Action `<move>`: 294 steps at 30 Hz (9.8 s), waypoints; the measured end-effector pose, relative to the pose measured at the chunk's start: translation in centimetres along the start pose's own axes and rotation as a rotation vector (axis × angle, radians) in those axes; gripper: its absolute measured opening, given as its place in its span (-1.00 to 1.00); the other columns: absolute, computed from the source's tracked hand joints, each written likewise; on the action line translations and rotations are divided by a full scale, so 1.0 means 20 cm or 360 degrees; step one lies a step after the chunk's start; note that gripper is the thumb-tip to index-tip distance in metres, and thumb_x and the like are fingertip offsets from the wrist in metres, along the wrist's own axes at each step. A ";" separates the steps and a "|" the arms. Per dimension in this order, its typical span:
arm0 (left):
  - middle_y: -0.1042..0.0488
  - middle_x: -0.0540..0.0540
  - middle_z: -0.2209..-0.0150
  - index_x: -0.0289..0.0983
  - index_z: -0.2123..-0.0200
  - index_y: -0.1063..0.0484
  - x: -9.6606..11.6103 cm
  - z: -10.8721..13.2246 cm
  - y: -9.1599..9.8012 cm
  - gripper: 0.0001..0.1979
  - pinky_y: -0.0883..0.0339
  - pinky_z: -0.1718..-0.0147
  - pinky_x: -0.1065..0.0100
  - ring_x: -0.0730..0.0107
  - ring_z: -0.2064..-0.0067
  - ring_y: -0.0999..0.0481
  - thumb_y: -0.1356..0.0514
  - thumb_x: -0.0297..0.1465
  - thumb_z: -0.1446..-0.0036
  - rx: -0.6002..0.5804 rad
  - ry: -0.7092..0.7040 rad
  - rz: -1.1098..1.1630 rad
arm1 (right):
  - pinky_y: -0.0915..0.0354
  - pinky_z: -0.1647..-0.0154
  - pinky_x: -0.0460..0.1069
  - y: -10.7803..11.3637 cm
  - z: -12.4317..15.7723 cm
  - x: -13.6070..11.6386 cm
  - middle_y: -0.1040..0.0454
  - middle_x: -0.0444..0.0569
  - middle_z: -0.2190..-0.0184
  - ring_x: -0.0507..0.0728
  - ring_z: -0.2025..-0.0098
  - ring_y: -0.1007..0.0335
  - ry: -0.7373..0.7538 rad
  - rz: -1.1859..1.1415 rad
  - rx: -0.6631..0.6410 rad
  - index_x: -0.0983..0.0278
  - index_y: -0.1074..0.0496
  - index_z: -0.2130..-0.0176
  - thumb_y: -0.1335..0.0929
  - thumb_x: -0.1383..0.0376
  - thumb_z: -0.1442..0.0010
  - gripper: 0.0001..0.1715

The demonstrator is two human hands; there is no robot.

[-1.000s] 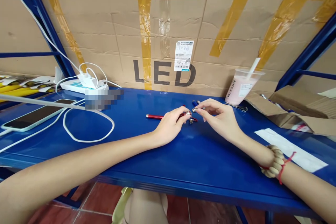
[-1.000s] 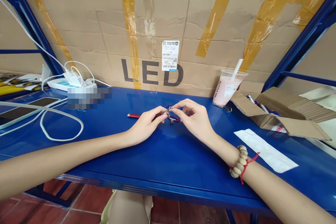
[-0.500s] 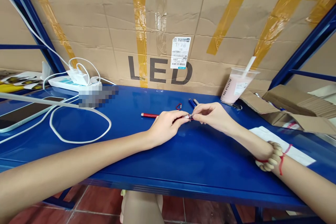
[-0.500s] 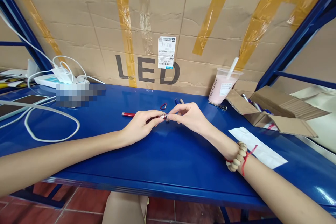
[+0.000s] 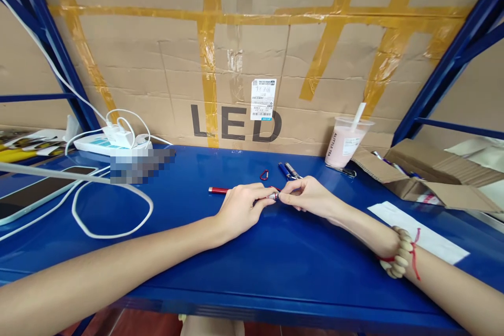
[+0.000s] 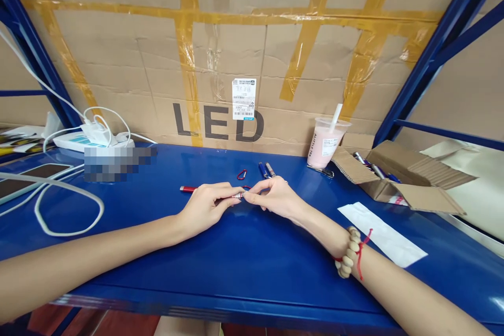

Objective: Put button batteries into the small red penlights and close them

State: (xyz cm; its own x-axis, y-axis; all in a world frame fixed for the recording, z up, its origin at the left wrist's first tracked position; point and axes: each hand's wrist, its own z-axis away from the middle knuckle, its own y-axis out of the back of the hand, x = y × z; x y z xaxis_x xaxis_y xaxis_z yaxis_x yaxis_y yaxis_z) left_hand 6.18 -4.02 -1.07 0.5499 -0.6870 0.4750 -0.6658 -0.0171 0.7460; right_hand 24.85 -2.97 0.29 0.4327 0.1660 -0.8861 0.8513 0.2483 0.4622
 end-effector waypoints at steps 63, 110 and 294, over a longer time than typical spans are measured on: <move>-0.53 0.04 0.30 -0.15 0.11 -0.35 0.02 -0.03 0.00 -0.76 -0.29 0.27 0.41 0.37 0.29 -0.49 -0.10 -0.37 -0.11 0.0021 0.0174 0.0249 | -0.19 0.70 -0.16 0.05 -0.01 0.00 -0.36 -0.09 0.50 -0.10 0.66 -0.20 0.0634 0.0187 0.0093 0.34 -0.53 0.46 -0.41 0.06 0.08 -0.64; -0.44 -0.04 0.42 -0.32 0.33 -0.46 0.02 0.00 -0.01 -0.76 -0.18 0.40 0.50 0.48 0.42 -0.36 0.01 -0.42 -0.19 -0.0165 -0.0245 0.0326 | -0.21 0.69 -0.18 0.08 -0.04 0.02 -0.33 -0.10 0.53 -0.07 0.60 -0.21 0.0708 0.0235 -0.0133 0.33 -0.47 0.57 -0.45 0.22 0.13 -0.80; -0.26 0.07 0.48 -0.25 0.39 -0.09 -0.01 -0.04 -0.04 -0.76 -0.09 0.45 0.46 0.53 0.47 -0.21 -0.03 -0.22 -0.16 0.0108 0.0484 0.0961 | -0.28 0.32 -0.09 0.05 0.02 0.00 -0.50 -0.12 0.26 0.07 0.26 -0.42 0.0982 0.1247 0.0235 0.19 -0.43 0.25 -0.24 0.16 -0.20 -0.76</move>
State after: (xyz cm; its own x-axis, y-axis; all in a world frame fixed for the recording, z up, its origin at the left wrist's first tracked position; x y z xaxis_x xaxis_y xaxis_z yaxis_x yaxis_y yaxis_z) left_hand 7.02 -3.36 -1.32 0.1826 -0.3556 0.9166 -0.9253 0.2531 0.2825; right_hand 25.85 -3.01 0.74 0.6925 0.7071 -0.1427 0.4391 -0.2563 0.8611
